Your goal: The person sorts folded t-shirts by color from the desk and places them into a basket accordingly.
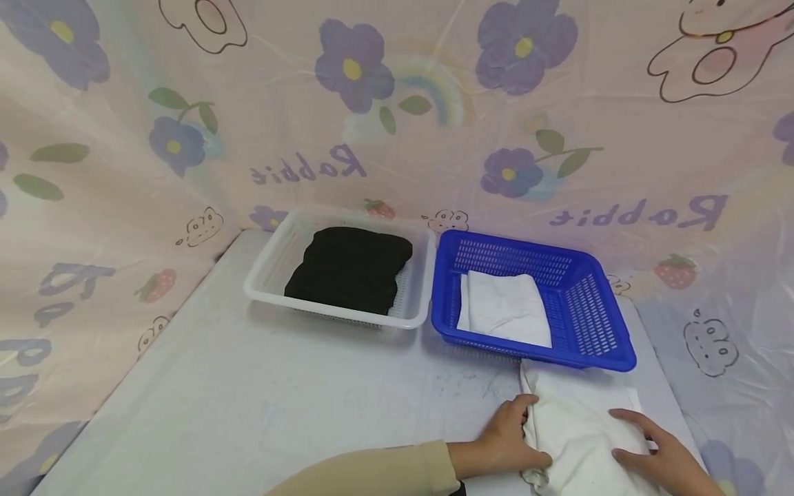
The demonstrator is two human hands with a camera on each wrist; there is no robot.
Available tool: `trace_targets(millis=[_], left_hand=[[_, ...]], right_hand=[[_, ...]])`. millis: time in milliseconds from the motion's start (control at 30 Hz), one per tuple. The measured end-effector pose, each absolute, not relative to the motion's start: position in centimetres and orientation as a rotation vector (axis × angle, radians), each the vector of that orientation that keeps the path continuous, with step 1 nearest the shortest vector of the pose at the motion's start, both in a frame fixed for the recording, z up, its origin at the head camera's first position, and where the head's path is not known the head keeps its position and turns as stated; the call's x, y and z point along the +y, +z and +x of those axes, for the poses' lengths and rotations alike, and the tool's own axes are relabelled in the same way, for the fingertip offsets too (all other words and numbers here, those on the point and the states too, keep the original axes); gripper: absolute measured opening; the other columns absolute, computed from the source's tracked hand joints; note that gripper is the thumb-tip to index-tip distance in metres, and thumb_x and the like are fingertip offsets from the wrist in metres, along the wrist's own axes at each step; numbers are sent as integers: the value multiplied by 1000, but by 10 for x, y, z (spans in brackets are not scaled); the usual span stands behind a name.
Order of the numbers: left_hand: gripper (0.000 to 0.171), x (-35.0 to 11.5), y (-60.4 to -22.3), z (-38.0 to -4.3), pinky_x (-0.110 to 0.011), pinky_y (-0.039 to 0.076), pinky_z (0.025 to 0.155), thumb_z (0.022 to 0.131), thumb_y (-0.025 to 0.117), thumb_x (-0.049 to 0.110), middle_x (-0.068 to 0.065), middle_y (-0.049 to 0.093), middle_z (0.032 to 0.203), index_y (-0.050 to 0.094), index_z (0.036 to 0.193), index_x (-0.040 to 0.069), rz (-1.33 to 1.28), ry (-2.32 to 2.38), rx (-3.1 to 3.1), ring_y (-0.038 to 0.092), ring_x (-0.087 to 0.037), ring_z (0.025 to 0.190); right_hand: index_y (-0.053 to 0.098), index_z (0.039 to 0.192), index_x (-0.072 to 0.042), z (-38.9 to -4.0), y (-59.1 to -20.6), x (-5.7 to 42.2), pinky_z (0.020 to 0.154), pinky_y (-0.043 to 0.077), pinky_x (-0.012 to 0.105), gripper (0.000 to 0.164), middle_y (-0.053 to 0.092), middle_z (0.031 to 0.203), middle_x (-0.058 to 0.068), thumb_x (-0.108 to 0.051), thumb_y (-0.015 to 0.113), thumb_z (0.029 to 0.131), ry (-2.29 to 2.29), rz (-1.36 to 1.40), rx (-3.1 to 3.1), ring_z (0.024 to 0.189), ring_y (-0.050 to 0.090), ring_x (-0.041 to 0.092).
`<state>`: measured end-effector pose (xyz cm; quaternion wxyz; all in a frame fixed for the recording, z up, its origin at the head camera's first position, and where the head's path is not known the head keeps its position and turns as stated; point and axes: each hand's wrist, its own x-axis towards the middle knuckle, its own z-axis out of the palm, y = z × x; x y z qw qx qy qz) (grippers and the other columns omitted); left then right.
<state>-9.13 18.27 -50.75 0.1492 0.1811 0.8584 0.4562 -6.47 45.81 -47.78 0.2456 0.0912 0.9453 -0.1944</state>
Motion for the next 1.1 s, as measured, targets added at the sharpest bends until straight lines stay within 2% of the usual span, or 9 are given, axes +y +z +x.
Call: trace_targets(millis=[100,233,400,533,633,767,967,1000,1100], left_hand=[[84,184,-506,-92,-11,42,75,61,89,29,16,51,98,45,132,33,532,1313,2419,46,6,86],[84,185,-504,-94,-14,44,78,67,87,29,15,51,105,40,136,36,550,1370,2302,47,6,91],[83,187,-503,-97,-16,45,78,70,85,29,14,51,109,37,137,39,551,1414,2208,48,6,95],[84,187,-504,-96,-19,46,83,70,85,25,11,55,120,35,135,42,507,1444,2149,51,3,104],[86,187,-505,-97,-20,45,88,70,84,24,9,53,130,33,137,41,541,1461,2128,51,1,111],[85,186,-504,-100,-19,44,91,72,83,23,11,50,135,35,139,38,638,1463,2106,49,2,115],[79,184,-499,-100,-17,44,89,72,82,21,16,50,134,41,138,35,752,1398,2114,48,5,115],[78,184,-498,-99,-16,43,89,72,82,22,16,51,134,42,138,34,774,1383,2126,48,5,115],[78,183,-493,-96,-11,41,88,73,82,24,16,52,132,42,139,31,862,1323,2176,49,7,114]], right_hand=[[27,146,1,-66,-479,455,84,43,64,86,22,141,45,-51,63,88,-580,253,2525,119,31,64],[25,147,0,-64,-480,453,83,41,67,83,21,144,42,-48,61,91,-607,227,2518,121,31,64],[26,148,-1,-62,-480,455,82,42,65,78,23,145,41,-46,59,93,-628,200,2551,124,29,64],[26,149,-4,-59,-481,455,83,43,64,80,23,146,41,-49,59,92,-638,224,2556,125,28,64],[26,149,-3,-59,-481,455,83,43,64,81,25,146,40,-50,60,91,-628,223,2584,124,30,63],[30,148,-5,-55,-478,453,81,45,61,79,31,144,40,-49,61,90,-614,193,2649,122,36,62],[34,148,-10,-48,-474,449,78,47,58,74,35,141,40,-45,63,90,-610,161,2683,118,44,58],[35,147,-11,-46,-474,448,78,48,56,73,36,141,39,-45,64,90,-598,158,2693,115,49,53],[32,149,-8,-43,-473,447,77,48,55,76,34,141,40,-44,64,90,-611,166,2655,113,51,48]])
